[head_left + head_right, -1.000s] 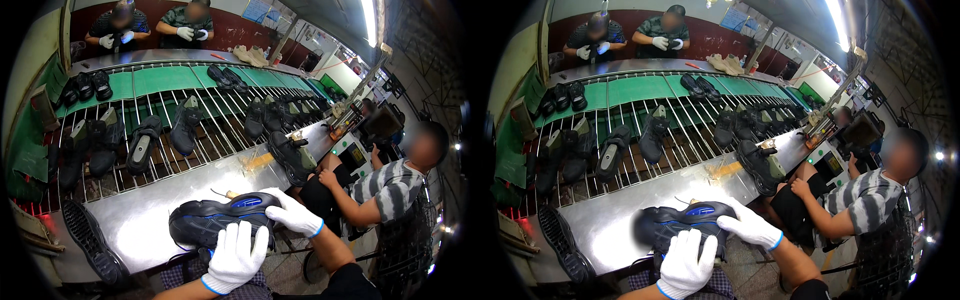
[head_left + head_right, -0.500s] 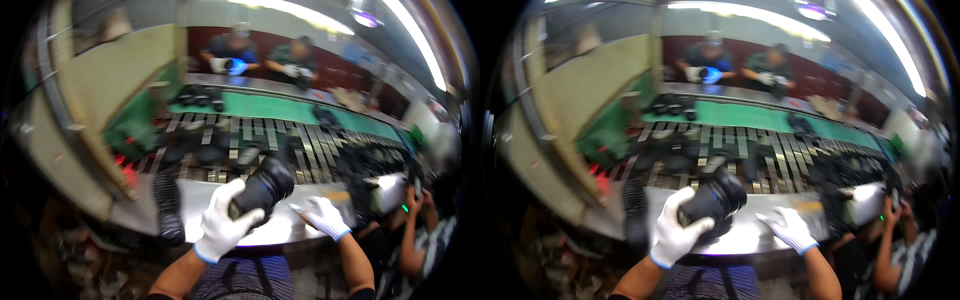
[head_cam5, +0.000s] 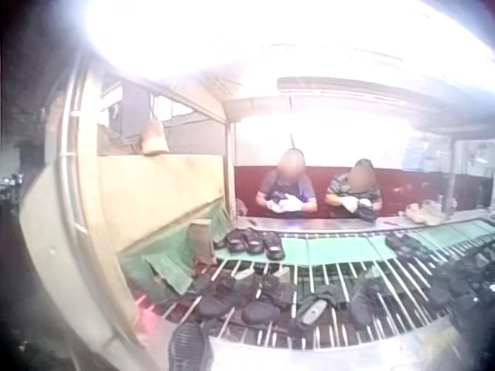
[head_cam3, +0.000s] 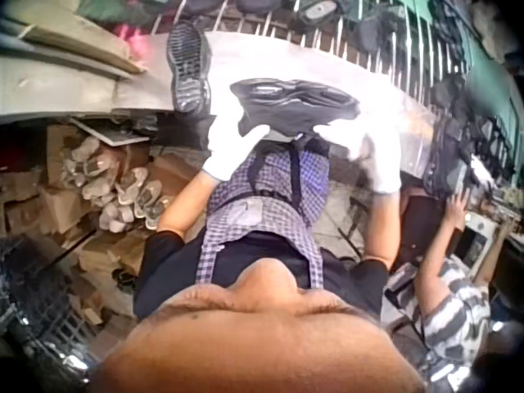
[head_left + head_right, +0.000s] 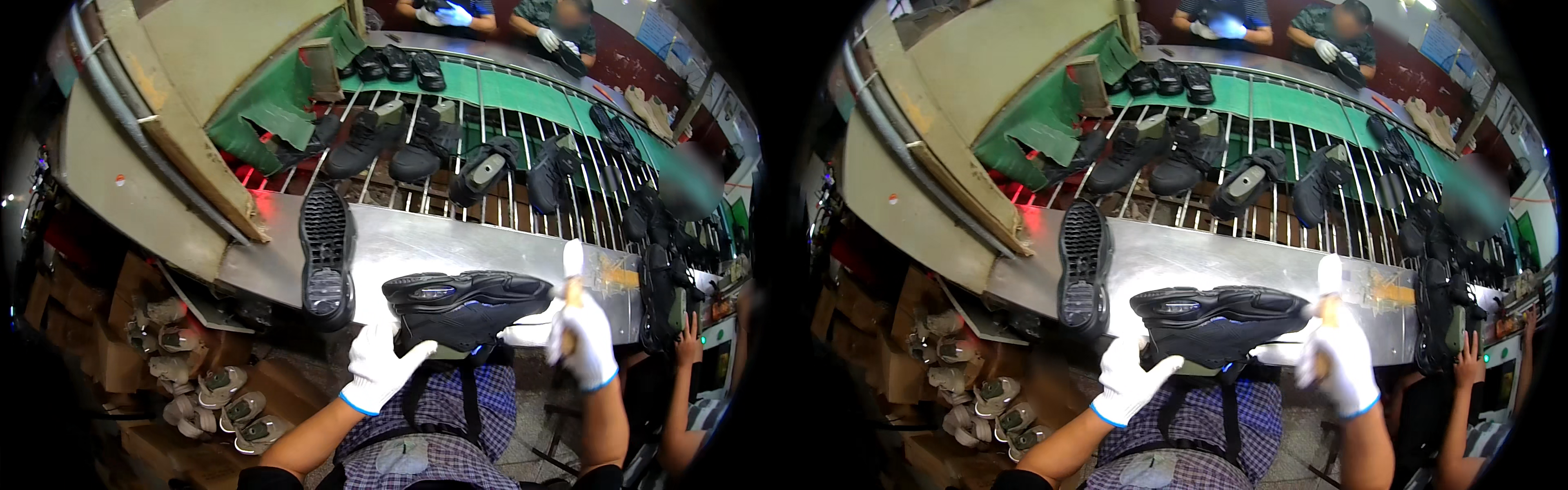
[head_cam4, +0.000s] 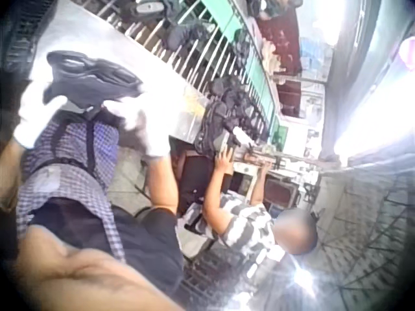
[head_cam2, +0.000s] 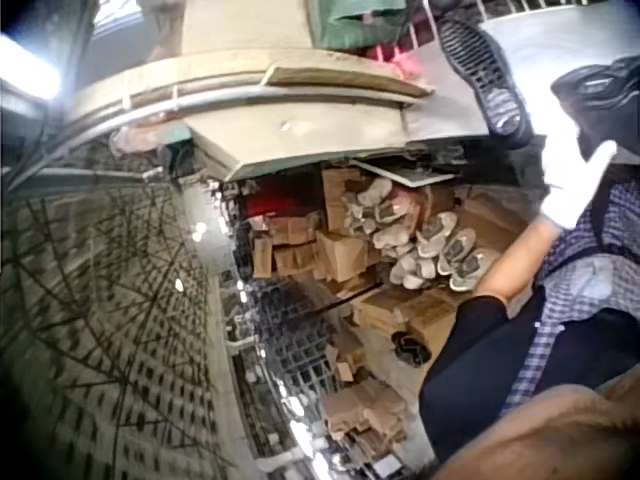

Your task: The person holds a shoe and applies a substance to its side and heel using a small wooden-handled brush, then places the shoe onto a moving conveyor belt.

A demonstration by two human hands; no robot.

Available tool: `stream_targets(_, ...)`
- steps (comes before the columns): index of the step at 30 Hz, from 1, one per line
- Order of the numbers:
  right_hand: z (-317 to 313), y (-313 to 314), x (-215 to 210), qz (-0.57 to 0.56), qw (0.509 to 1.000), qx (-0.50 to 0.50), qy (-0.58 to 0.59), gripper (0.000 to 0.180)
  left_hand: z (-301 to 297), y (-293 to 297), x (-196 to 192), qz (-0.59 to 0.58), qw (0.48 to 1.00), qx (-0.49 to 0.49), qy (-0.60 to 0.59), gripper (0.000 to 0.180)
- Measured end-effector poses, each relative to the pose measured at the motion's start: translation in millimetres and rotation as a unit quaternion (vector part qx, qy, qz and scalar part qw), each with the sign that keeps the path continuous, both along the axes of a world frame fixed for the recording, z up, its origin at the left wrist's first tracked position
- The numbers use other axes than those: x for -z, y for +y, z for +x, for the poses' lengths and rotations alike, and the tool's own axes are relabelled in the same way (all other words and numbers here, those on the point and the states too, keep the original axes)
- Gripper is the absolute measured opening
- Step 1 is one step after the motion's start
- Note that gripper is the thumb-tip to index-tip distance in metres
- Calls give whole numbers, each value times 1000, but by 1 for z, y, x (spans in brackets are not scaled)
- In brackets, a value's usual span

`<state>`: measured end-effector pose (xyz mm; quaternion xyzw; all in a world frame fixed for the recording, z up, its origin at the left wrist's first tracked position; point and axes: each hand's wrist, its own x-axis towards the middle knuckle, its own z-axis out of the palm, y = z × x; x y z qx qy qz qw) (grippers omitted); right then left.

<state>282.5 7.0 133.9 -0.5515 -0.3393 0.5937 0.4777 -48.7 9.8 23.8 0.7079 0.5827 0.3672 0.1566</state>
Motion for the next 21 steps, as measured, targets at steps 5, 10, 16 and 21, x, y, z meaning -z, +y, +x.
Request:
stream_targets(5, -74, -45, -22, -269, 933, -174, 161, 43, 5, 34, -37, 178, 972, 115, 98, 105)
stream_targets(10, -88, -15, -4, -274, 920, -183, 213, 36, 17, 94, -76, 56, 918, 355, 168, 113)
stream_targets(16, -134, -3, 18, -251, 905, -62, 339, 18, 24, 113, -64, 18, 899, 368, 236, 105)
stream_targets(21, -160, -25, 31, -151, 915, 105, 360, 19, 22, 107, -63, 80, 898, 368, 228, 112)
